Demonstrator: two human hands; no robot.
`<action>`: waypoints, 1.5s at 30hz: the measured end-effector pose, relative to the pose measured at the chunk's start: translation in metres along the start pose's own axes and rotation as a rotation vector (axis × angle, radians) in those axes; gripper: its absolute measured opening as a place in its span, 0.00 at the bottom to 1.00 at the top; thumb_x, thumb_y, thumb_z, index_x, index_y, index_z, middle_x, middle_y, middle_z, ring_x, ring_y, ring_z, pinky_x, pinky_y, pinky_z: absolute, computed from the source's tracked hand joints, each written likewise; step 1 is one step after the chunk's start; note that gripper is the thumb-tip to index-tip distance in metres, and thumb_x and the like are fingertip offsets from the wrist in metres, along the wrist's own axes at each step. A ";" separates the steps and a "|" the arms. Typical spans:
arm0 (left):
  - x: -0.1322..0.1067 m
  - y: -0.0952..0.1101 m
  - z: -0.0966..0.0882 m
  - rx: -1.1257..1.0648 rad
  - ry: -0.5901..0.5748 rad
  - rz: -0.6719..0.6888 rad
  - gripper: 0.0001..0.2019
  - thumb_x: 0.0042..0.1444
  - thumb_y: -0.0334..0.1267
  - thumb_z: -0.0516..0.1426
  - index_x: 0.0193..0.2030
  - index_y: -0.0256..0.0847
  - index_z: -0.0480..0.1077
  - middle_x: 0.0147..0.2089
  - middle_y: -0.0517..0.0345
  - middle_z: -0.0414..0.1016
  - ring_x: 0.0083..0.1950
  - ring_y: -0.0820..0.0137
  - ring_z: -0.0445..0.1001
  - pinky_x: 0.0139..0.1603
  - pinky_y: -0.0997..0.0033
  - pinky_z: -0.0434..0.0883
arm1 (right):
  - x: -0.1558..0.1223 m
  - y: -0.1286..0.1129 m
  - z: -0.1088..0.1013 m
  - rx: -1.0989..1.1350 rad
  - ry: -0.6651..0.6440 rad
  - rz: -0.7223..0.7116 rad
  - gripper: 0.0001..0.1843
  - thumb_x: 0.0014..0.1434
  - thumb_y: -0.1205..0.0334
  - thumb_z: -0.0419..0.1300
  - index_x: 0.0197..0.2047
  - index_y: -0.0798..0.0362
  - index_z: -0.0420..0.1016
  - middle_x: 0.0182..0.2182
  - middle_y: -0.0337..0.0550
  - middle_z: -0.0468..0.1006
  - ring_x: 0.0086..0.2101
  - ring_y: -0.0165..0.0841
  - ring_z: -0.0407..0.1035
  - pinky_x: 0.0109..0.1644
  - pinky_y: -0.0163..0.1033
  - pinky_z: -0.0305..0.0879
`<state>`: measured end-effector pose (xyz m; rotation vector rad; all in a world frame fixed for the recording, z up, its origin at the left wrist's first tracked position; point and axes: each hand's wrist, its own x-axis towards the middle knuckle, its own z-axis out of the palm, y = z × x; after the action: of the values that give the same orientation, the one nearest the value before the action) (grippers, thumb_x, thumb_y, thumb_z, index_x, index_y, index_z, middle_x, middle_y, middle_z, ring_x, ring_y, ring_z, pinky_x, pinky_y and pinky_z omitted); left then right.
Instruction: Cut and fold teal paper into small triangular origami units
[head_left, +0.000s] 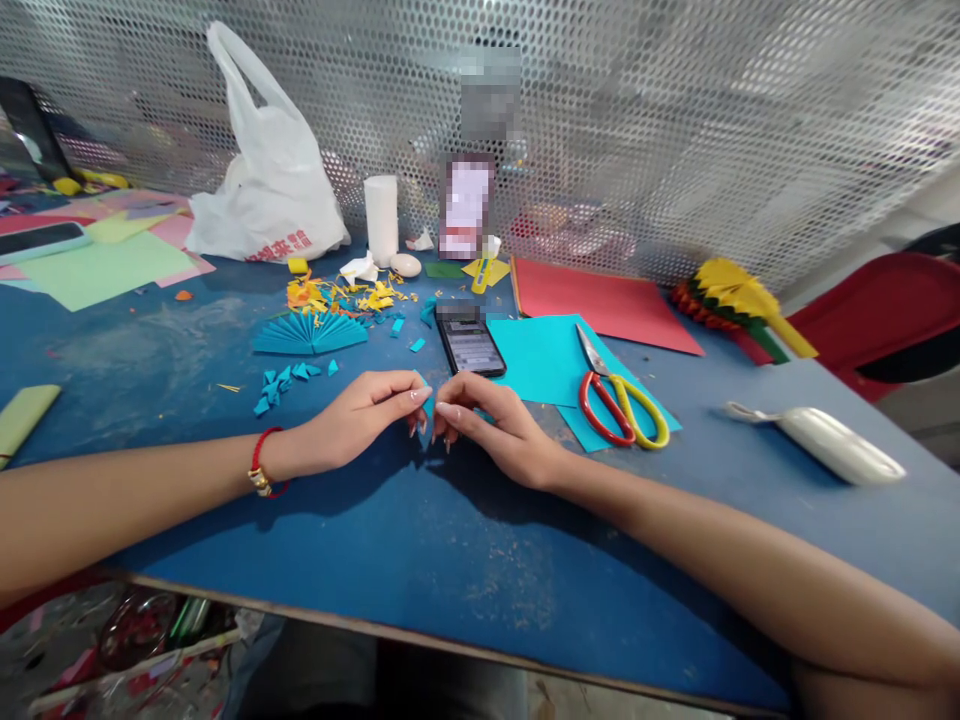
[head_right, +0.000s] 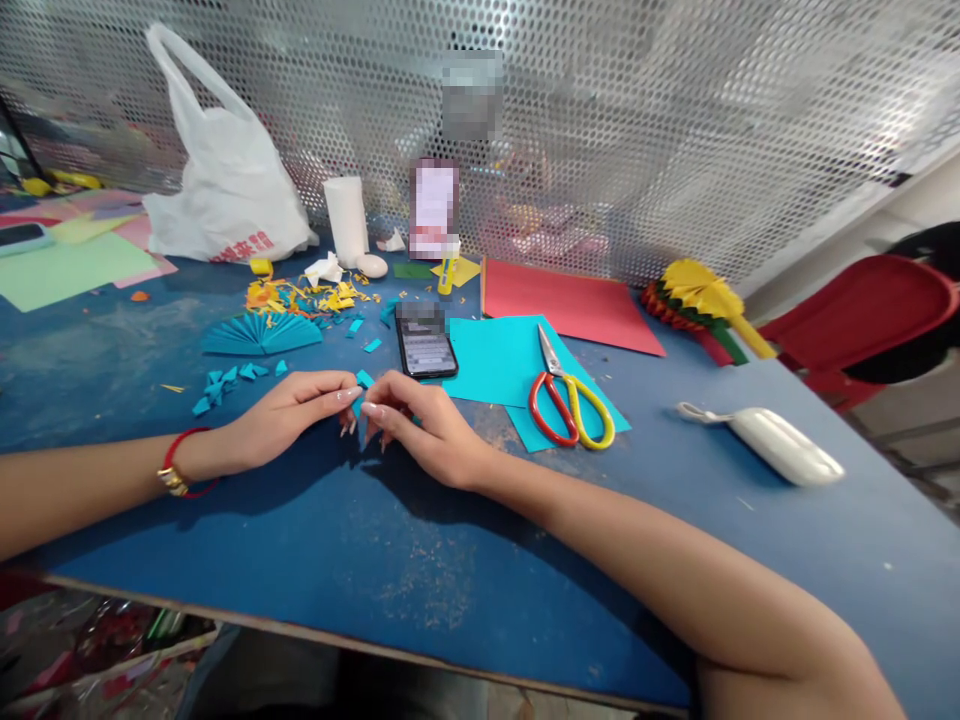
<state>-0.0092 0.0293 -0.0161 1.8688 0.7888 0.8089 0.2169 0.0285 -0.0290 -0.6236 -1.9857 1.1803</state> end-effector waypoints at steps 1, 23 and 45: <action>0.000 0.000 0.000 -0.008 0.002 -0.010 0.21 0.74 0.49 0.54 0.31 0.38 0.70 0.30 0.60 0.73 0.33 0.71 0.70 0.38 0.73 0.67 | -0.001 0.000 0.001 -0.068 0.065 -0.066 0.11 0.75 0.54 0.62 0.44 0.53 0.73 0.35 0.38 0.78 0.33 0.27 0.73 0.38 0.33 0.70; 0.000 0.002 0.000 -0.035 -0.098 -0.027 0.19 0.73 0.45 0.55 0.31 0.39 0.70 0.29 0.61 0.71 0.32 0.71 0.69 0.38 0.73 0.68 | -0.001 0.008 0.000 -0.432 0.239 -0.488 0.05 0.68 0.74 0.68 0.42 0.54 0.81 0.36 0.42 0.85 0.36 0.29 0.79 0.41 0.34 0.76; 0.001 0.006 -0.002 -0.017 -0.091 -0.059 0.13 0.61 0.39 0.56 0.27 0.38 0.75 0.28 0.59 0.81 0.31 0.70 0.78 0.36 0.75 0.73 | 0.000 0.006 -0.005 -0.261 0.101 -0.341 0.04 0.70 0.69 0.67 0.41 0.53 0.82 0.36 0.42 0.85 0.37 0.29 0.78 0.42 0.34 0.73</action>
<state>-0.0089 0.0292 -0.0091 1.8448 0.7736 0.6867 0.2213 0.0338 -0.0324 -0.4383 -2.0741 0.6794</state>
